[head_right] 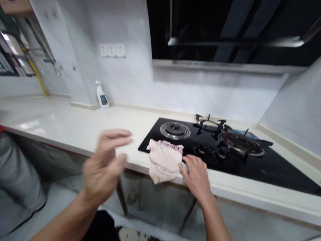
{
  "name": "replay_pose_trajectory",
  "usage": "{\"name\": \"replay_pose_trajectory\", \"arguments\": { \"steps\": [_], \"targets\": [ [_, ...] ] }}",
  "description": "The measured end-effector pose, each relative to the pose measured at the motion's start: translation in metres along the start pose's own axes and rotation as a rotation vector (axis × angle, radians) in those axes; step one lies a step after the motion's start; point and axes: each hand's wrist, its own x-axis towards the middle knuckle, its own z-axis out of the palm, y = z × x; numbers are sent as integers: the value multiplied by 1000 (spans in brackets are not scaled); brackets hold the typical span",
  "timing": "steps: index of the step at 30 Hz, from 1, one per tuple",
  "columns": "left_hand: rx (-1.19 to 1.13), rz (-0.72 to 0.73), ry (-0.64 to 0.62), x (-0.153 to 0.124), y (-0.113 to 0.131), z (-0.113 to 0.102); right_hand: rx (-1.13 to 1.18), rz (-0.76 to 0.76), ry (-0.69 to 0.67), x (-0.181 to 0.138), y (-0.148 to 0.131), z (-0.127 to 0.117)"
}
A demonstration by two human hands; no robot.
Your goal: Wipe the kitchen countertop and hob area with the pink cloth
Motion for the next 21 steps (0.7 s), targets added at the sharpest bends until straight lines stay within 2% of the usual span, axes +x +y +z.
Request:
{"name": "replay_pose_trajectory", "arguments": {
  "steps": [4,9,12,21],
  "targets": [
    [0,132,-333,6,-22,39,-4,-3,13,2,0,4],
    [223,194,-537,-28,-58,75,-11,-21,34,1,1,8],
    [290,184,-560,-39,-70,83,-6,-41,53,0,4,14],
    [296,160,-535,-36,-78,90,-45,-32,31,1,2,13]
  ]
}}
